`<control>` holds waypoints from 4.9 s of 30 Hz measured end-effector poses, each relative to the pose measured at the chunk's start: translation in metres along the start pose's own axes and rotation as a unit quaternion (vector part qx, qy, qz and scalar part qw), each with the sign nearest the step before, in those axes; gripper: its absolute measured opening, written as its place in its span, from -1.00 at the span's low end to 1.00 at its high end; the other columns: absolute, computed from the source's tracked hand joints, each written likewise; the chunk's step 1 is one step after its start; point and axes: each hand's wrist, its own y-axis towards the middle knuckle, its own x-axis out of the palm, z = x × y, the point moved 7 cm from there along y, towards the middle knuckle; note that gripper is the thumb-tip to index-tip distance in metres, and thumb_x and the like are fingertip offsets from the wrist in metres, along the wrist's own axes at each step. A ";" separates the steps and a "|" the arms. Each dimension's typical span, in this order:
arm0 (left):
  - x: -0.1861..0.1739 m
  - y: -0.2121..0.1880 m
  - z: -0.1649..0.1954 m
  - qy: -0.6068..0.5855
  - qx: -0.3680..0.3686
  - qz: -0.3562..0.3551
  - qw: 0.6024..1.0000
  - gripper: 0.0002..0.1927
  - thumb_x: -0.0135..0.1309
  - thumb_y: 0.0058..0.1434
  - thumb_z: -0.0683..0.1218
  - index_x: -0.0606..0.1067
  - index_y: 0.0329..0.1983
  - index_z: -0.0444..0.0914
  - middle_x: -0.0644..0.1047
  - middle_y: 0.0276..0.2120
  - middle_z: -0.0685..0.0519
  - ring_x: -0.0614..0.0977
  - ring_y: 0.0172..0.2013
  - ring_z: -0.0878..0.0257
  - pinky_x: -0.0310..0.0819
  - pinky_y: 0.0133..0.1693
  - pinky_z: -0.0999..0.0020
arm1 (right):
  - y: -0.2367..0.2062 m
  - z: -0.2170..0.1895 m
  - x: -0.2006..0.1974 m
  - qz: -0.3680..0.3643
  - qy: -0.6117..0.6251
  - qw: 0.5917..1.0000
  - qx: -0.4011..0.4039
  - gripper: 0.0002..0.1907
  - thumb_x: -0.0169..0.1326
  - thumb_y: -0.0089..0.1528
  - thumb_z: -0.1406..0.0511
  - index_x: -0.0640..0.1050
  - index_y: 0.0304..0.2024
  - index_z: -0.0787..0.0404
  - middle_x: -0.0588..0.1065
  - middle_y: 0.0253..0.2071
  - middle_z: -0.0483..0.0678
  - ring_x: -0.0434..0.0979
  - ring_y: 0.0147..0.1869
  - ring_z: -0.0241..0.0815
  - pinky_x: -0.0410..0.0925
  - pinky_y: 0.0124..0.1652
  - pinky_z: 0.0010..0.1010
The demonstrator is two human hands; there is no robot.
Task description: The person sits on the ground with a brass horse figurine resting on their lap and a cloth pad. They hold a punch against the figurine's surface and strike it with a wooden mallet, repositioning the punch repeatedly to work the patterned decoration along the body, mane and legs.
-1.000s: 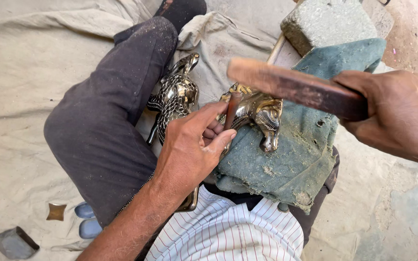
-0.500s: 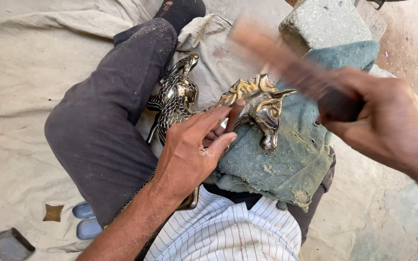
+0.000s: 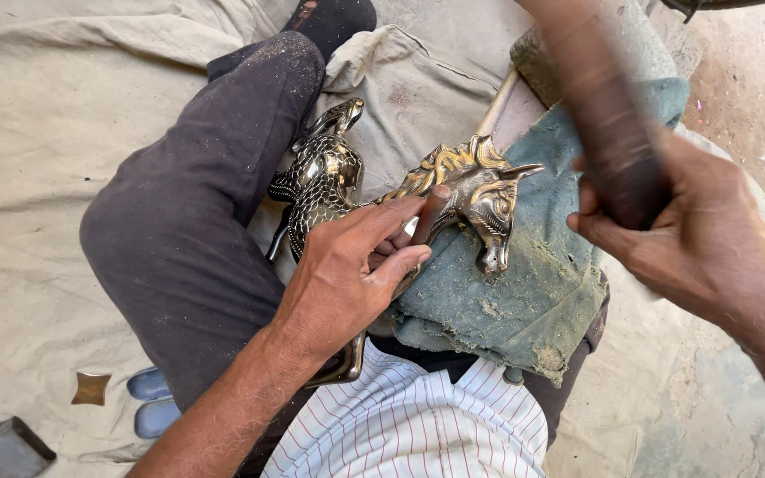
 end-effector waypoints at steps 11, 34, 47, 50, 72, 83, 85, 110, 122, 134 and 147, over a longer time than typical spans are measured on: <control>-0.001 0.000 -0.003 0.017 -0.037 -0.021 0.999 -0.50 0.32 0.17 -0.17 0.49 0.18 -0.29 0.64 -0.29 -0.02 0.71 -0.38 0.34 0.66 -0.35 0.44 | -0.017 0.053 0.016 -0.162 -0.238 0.939 0.188 -0.65 0.24 0.22 0.32 0.58 0.07 0.00 0.50 -0.43 -0.07 0.54 -0.43 -0.21 0.47 -0.41 -0.33; -0.004 -0.009 0.001 0.038 0.062 -0.031 0.997 -0.52 0.33 0.17 -0.13 0.52 0.16 -0.25 0.66 -0.19 -0.01 0.71 -0.35 0.31 0.67 -0.31 0.43 | -0.034 0.021 0.005 -0.048 -0.143 0.979 0.139 -0.77 0.30 0.12 0.36 0.57 -0.21 0.24 0.48 -0.48 -0.06 0.55 -0.44 -0.24 0.49 -0.39 -0.37; -0.002 -0.007 -0.008 0.014 0.029 -0.067 0.997 -0.48 0.31 0.15 -0.13 0.54 0.22 -0.18 0.68 -0.25 0.04 0.71 -0.36 0.33 0.69 -0.32 0.45 | -0.050 0.036 0.003 0.006 -0.135 0.980 0.146 -0.77 0.29 0.16 0.33 0.55 -0.17 0.21 0.55 -0.42 -0.11 0.54 -0.40 -0.28 0.47 -0.33 -0.35; -0.003 -0.007 -0.006 0.045 0.053 -0.055 0.996 -0.49 0.35 0.16 -0.10 0.50 0.18 -0.23 0.67 -0.15 0.02 0.72 -0.32 0.35 0.69 -0.29 0.45 | -0.049 0.034 0.014 -0.100 -0.303 0.933 0.164 -0.81 0.30 0.17 0.32 0.57 -0.20 0.15 0.56 -0.46 -0.11 0.58 -0.40 -0.32 0.49 -0.27 -0.39; -0.007 -0.008 0.003 0.073 0.092 -0.083 0.990 -0.53 0.32 0.18 -0.11 0.53 0.18 -0.15 0.67 -0.20 0.04 0.70 -0.34 0.30 0.66 -0.30 0.39 | -0.068 0.038 0.016 0.015 -0.126 0.982 0.141 -0.65 0.36 0.09 0.37 0.54 -0.11 0.27 0.53 -0.43 0.03 0.53 -0.38 -0.17 0.42 -0.28 -0.30; -0.006 -0.010 0.007 0.127 0.119 -0.089 0.981 -0.52 0.32 0.17 -0.10 0.52 0.17 -0.20 0.65 -0.22 0.01 0.68 -0.33 0.25 0.65 -0.27 0.36 | -0.080 0.037 0.028 0.021 -0.161 0.982 0.098 -0.72 0.34 0.12 0.40 0.58 -0.14 0.28 0.59 -0.34 0.01 0.59 -0.31 -0.22 0.46 -0.25 -0.34; -0.005 -0.009 0.003 0.130 0.094 -0.098 0.982 -0.53 0.33 0.15 -0.10 0.54 0.14 -0.19 0.66 -0.25 0.02 0.70 -0.33 0.26 0.64 -0.29 0.34 | -0.080 0.038 0.024 0.027 -0.149 0.978 0.141 -0.71 0.34 0.10 0.40 0.60 -0.14 0.27 0.59 -0.35 0.02 0.60 -0.34 -0.16 0.47 -0.33 -0.31; -0.010 -0.008 0.022 0.123 0.084 -0.097 0.984 -0.45 0.31 0.14 -0.15 0.51 0.23 -0.09 0.66 -0.25 -0.02 0.68 -0.38 0.18 0.61 -0.30 0.25 | -0.099 0.051 0.044 -0.071 -0.061 0.961 0.259 -0.66 0.40 0.14 0.21 0.54 -0.18 0.18 0.48 -0.50 -0.04 0.52 -0.51 -0.16 0.43 -0.47 -0.23; -0.008 -0.006 0.020 0.147 0.079 -0.101 0.981 -0.47 0.32 0.11 -0.15 0.54 0.18 -0.11 0.63 -0.30 -0.02 0.66 -0.41 0.13 0.60 -0.33 0.19 | -0.098 0.064 0.050 -0.023 0.047 0.972 0.230 -0.69 0.38 0.08 0.21 0.53 -0.31 0.22 0.49 -0.51 -0.10 0.49 -0.44 -0.28 0.42 -0.41 -0.32; -0.004 -0.006 0.016 0.185 0.062 -0.131 0.972 -0.43 0.33 0.11 -0.15 0.51 0.22 -0.04 0.62 -0.40 0.03 0.64 -0.45 0.18 0.58 -0.34 0.21 | -0.104 0.069 0.058 -0.013 0.086 0.963 0.253 -0.72 0.40 0.10 0.25 0.57 -0.26 0.20 0.56 -0.48 -0.07 0.58 -0.47 -0.27 0.48 -0.47 -0.37; -0.007 -0.007 0.010 0.167 0.031 -0.141 0.975 -0.45 0.30 0.13 -0.12 0.50 0.22 -0.02 0.65 -0.34 0.06 0.65 -0.45 0.25 0.61 -0.35 0.29 | -0.106 0.065 0.058 -0.019 0.082 0.947 0.311 -0.66 0.45 0.09 0.31 0.60 -0.14 0.19 0.45 -0.52 0.03 0.33 -0.64 -0.17 0.21 -0.66 -0.25</control>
